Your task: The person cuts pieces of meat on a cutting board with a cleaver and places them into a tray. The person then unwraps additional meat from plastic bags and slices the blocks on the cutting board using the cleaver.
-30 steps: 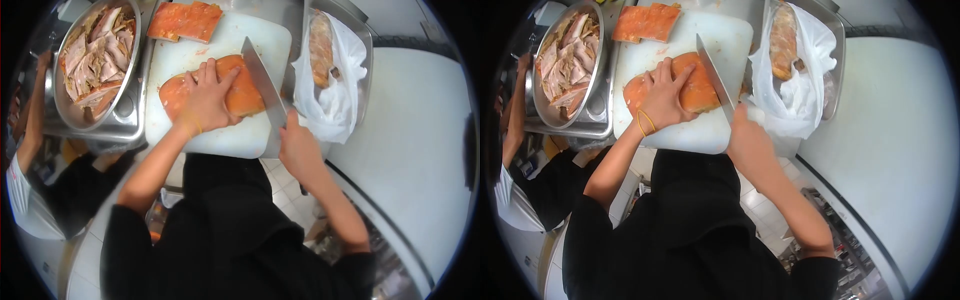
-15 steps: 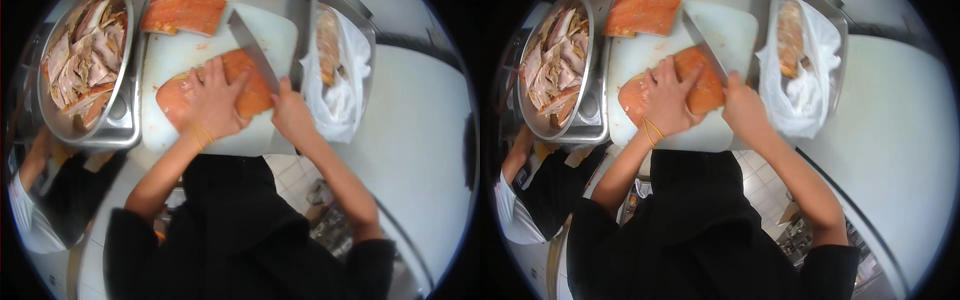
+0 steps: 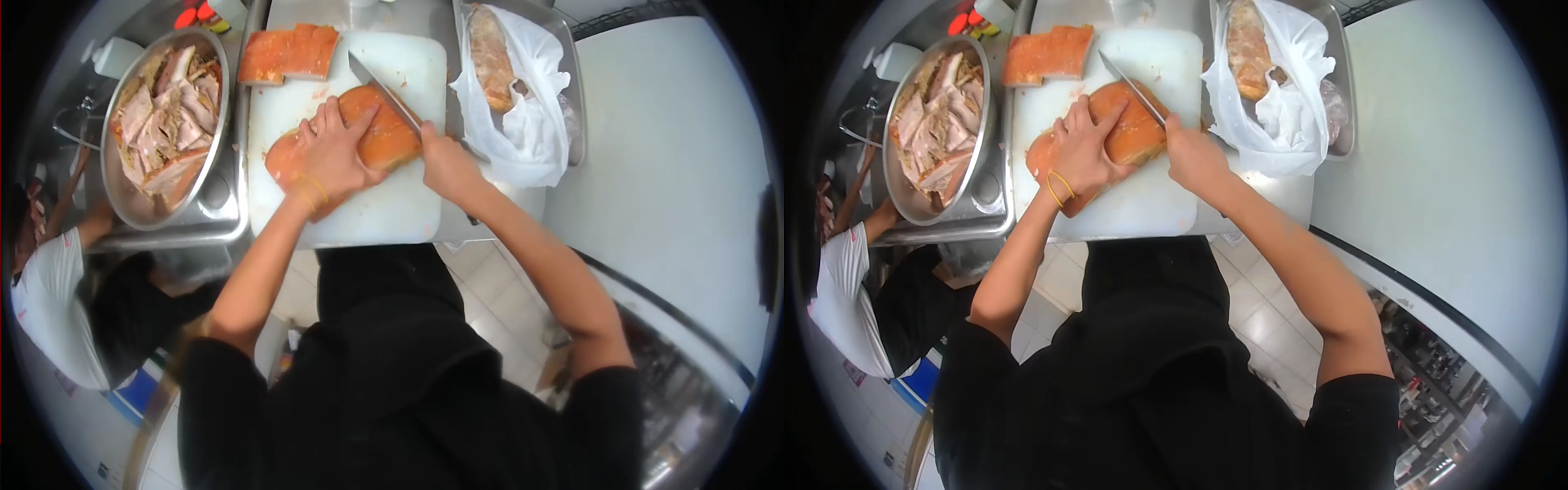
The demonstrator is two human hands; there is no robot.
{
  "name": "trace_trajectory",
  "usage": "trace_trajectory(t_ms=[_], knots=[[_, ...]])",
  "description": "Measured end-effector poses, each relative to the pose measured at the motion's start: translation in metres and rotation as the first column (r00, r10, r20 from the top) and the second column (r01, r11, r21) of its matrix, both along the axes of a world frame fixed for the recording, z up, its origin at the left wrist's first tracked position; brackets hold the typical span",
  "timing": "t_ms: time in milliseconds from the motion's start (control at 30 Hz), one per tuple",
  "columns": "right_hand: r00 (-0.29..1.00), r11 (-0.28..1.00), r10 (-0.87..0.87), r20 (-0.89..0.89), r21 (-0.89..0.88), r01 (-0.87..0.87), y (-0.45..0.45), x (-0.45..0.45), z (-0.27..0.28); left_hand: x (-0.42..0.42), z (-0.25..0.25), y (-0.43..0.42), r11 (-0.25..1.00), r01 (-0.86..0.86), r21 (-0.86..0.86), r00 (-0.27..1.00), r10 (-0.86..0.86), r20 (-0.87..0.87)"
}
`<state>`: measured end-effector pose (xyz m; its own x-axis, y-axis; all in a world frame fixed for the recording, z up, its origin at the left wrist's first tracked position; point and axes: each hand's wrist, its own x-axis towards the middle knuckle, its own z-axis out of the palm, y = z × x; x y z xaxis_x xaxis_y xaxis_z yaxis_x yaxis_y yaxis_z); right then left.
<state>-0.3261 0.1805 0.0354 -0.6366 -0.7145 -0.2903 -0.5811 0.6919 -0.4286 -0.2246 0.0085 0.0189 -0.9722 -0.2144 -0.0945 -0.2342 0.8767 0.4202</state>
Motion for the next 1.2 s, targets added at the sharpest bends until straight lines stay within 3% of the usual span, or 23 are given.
trace_trajectory(t_ms=[67, 133, 233, 300, 367, 400, 467, 533, 600, 667, 733, 767, 800, 833, 867, 900, 967, 1000, 1067, 1100, 1133, 1167, 1200], knots=[[0.996, 0.996, 0.090, 0.011, -0.006, -0.090, 0.013, -0.005, 0.010, 0.001, 0.005, -0.002, 1.000, -0.002, -0.009, 1.000, 0.002, 0.014], [0.999, 0.997, 0.030, 0.016, 0.071, -0.031, 0.045, 0.010, 0.042, 0.000, 0.005, -0.009, 0.999, 0.014, 0.047, 0.999, -0.015, 0.032], [0.984, 0.986, -0.100, 0.148, 0.144, 0.079, 0.084, 0.038, 0.032, 0.009, 0.018, -0.005, 0.999, 0.029, 0.036, 0.996, -0.032, 0.084], [0.956, 0.976, -0.196, 0.219, -0.052, 0.212, 0.095, 0.043, 0.027, 0.009, 0.023, -0.018, 1.000, 0.011, -0.015, 0.997, -0.009, 0.081], [0.953, 0.944, -0.245, 0.176, -0.180, 0.276, 0.119, 0.059, 0.031, 0.002, 0.029, -0.034, 0.985, -0.012, 0.170, 0.984, -0.018, 0.175], [0.941, 0.899, -0.307, 0.143, -0.281, 0.336, 0.133, 0.070, 0.034, -0.013, 0.033, -0.035, 0.988, -0.008, 0.157, 0.983, -0.021, 0.182], [0.908, 0.877, -0.371, 0.193, -0.249, 0.412, 0.153, 0.083, 0.045, -0.062, 0.041, -0.034, 0.914, 0.244, 0.323, 0.966, -0.198, -0.168], [0.883, 0.860, -0.411, 0.226, -0.226, 0.458, 0.170, 0.096, 0.048, -0.104, 0.014, -0.016, 0.905, 0.414, -0.096, 0.906, -0.420, -0.052], [0.861, 0.821, -0.407, 0.306, -0.290, 0.492, 0.182, 0.107, 0.045, -0.135, 0.012, 0.014, 0.846, 0.513, -0.146, 0.801, -0.410, 0.436], [0.882, 0.818, -0.390, 0.264, -0.341, 0.463, 0.196, 0.120, 0.031, -0.146, 0.003, 0.023, 0.831, 0.534, -0.157, 0.786, -0.420, 0.454], [0.864, 0.739, -0.344, 0.368, -0.462, 0.491, 0.202, 0.125, 0.016, -0.161, -0.008, 0.011, 0.800, 0.577, -0.163, 0.765, -0.460, 0.450], [0.881, 0.741, -0.297, 0.367, -0.494, 0.455, 0.201, 0.126, 0.016, -0.160, 0.007, 0.007, 0.847, 0.519, -0.116, 0.781, -0.415, 0.466], [0.870, 0.785, -0.330, 0.365, -0.405, 0.468, 0.202, 0.129, 0.022, -0.160, 0.011, -0.006, 0.855, 0.500, -0.138, 0.797, -0.392, 0.460], [0.857, 0.820, -0.370, 0.359, -0.307, 0.482, 0.205, 0.130, 0.025, -0.160, 0.010, -0.018, 0.926, 0.377, 0.003, 0.880, -0.359, 0.312], [0.866, 0.822, -0.358, 0.350, -0.322, 0.470, 0.208, 0.130, 0.022, -0.163, 0.008, -0.029, 0.949, 0.270, 0.164, 0.941, -0.296, 0.161], [0.874, 0.843, -0.326, 0.361, -0.306, 0.441, 0.211, 0.129, 0.018, -0.159, 0.023, -0.045, 0.911, 0.110, 0.397, 0.985, -0.153, 0.077], [0.886, 0.866, -0.296, 0.356, -0.292, 0.407, 0.211, 0.126, 0.021, -0.152, 0.046, -0.074, 0.632, -0.004, 0.775, 0.959, 0.222, -0.176], [0.885, 0.869, -0.279, 0.373, -0.295, 0.398, 0.210, 0.125, 0.025, -0.147, 0.055, -0.098, 0.614, -0.100, 0.783, 0.917, 0.362, -0.166], [0.885, 0.872, -0.274, 0.377, -0.291, 0.394, 0.209, 0.130, 0.032, -0.106, 0.094, -0.144, 0.809, -0.068, 0.584, 0.867, 0.338, -0.367], [0.904, 0.867, -0.268, 0.333, -0.326, 0.377, 0.206, 0.134, 0.036, -0.069, 0.137, -0.151, 0.829, -0.185, 0.527, 0.899, 0.360, -0.250], [0.921, 0.860, -0.262, 0.288, -0.363, 0.358, 0.200, 0.137, 0.038, -0.047, 0.149, -0.185, 0.958, -0.211, 0.196, 0.915, 0.264, -0.304], [0.922, 0.860, -0.265, 0.284, -0.363, 0.359, 0.191, 0.141, 0.040, -0.024, 0.155, -0.212, 0.956, -0.266, 0.126, 0.893, 0.293, -0.340], [0.858, 0.797, -0.342, 0.382, -0.366, 0.481, 0.182, 0.146, 0.042, -0.003, 0.166, -0.232, 0.940, -0.330, -0.086, 0.915, 0.296, -0.276]])
